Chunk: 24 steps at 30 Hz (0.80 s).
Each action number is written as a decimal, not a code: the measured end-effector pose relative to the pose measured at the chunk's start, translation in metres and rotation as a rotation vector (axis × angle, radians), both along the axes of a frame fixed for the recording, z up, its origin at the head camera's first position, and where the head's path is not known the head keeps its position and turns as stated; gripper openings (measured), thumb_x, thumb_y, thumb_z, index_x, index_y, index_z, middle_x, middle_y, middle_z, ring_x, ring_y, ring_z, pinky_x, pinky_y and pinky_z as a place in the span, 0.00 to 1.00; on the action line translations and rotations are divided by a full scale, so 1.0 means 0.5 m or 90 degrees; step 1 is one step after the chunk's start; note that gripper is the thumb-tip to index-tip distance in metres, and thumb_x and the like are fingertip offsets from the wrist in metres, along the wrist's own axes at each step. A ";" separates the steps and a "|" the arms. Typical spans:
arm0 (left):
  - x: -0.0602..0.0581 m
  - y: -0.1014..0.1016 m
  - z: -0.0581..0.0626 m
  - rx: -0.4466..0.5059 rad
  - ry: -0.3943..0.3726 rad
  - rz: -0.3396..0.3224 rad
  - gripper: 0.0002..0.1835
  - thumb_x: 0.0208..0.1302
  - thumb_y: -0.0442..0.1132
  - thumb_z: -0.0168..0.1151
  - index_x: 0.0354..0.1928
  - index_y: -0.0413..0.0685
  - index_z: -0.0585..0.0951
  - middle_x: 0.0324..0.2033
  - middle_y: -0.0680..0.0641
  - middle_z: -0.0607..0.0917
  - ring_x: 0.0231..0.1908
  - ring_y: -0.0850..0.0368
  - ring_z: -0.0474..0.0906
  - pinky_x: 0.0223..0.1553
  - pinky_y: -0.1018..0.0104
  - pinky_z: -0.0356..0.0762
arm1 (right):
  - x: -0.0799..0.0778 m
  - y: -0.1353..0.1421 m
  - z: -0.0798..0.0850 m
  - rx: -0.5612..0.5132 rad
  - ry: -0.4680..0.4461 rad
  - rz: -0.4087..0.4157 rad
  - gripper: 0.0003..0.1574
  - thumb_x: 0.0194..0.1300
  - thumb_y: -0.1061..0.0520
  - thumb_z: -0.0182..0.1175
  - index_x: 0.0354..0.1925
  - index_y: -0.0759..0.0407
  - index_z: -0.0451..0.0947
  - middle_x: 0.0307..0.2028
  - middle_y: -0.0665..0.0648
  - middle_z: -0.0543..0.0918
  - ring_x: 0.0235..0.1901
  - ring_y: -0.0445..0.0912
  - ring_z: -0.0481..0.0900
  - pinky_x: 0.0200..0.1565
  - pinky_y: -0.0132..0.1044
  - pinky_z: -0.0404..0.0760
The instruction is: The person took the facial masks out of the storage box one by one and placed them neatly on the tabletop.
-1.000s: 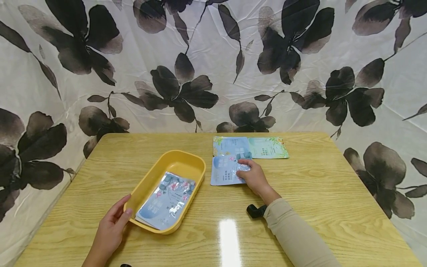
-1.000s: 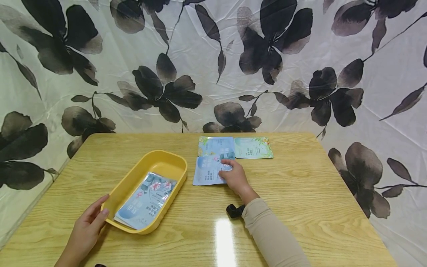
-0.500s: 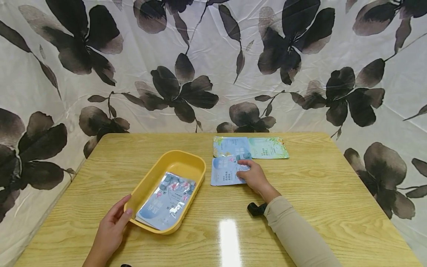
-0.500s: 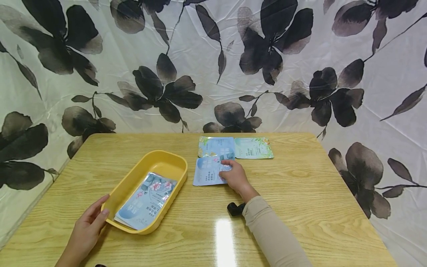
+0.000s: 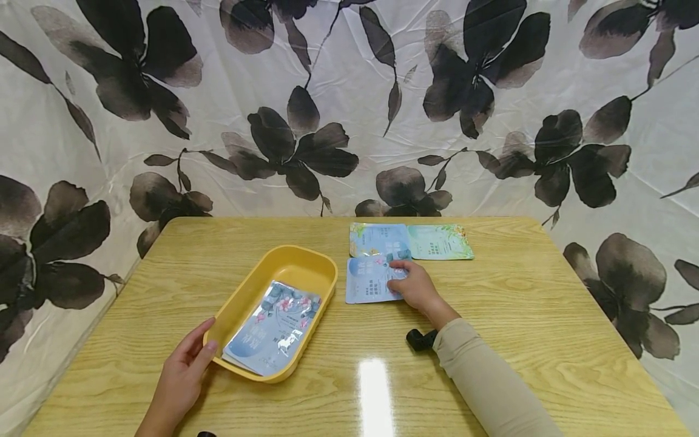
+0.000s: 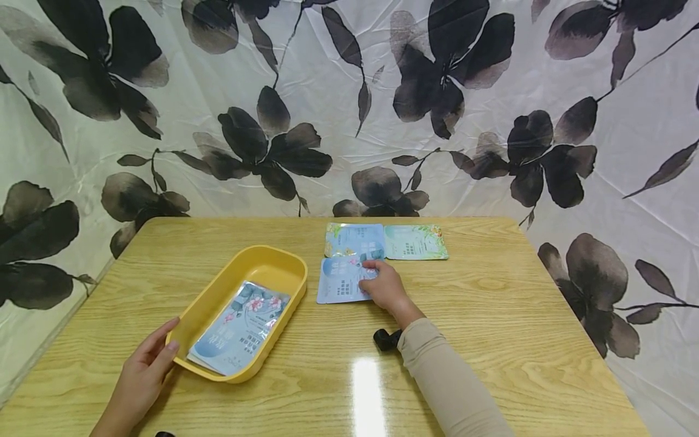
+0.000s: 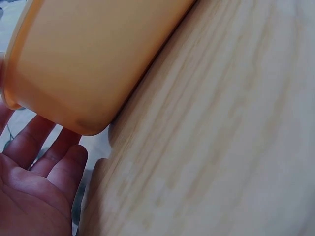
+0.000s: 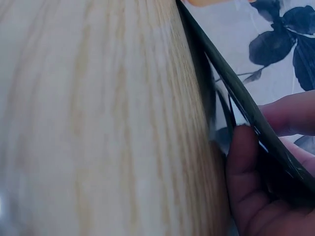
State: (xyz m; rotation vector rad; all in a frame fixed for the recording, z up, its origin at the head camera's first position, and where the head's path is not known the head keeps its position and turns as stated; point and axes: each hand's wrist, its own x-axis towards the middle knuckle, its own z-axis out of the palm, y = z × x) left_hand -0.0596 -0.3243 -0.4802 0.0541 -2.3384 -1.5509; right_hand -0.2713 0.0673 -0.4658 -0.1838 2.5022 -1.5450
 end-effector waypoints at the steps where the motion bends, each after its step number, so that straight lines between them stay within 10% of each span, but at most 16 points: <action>1: 0.000 0.000 -0.001 0.004 0.004 -0.002 0.23 0.78 0.33 0.51 0.72 0.46 0.70 0.66 0.56 0.70 0.60 0.83 0.61 0.53 0.85 0.67 | 0.000 0.000 0.001 0.004 0.001 0.000 0.31 0.63 0.66 0.65 0.65 0.65 0.73 0.65 0.66 0.71 0.48 0.53 0.75 0.49 0.42 0.75; 10: -0.006 -0.001 -0.005 0.022 0.018 -0.003 0.23 0.77 0.30 0.52 0.70 0.39 0.70 0.58 0.72 0.71 0.59 0.84 0.62 0.52 0.85 0.67 | -0.004 0.000 0.008 0.056 0.014 0.003 0.34 0.62 0.63 0.66 0.66 0.64 0.72 0.65 0.66 0.71 0.54 0.56 0.73 0.58 0.48 0.72; 24: -0.006 -0.003 -0.010 0.026 0.028 -0.007 0.24 0.76 0.29 0.52 0.71 0.46 0.71 0.60 0.67 0.71 0.59 0.84 0.63 0.52 0.85 0.67 | -0.009 0.017 0.015 0.132 0.028 0.001 0.38 0.61 0.56 0.67 0.68 0.62 0.70 0.67 0.68 0.69 0.58 0.58 0.70 0.61 0.50 0.71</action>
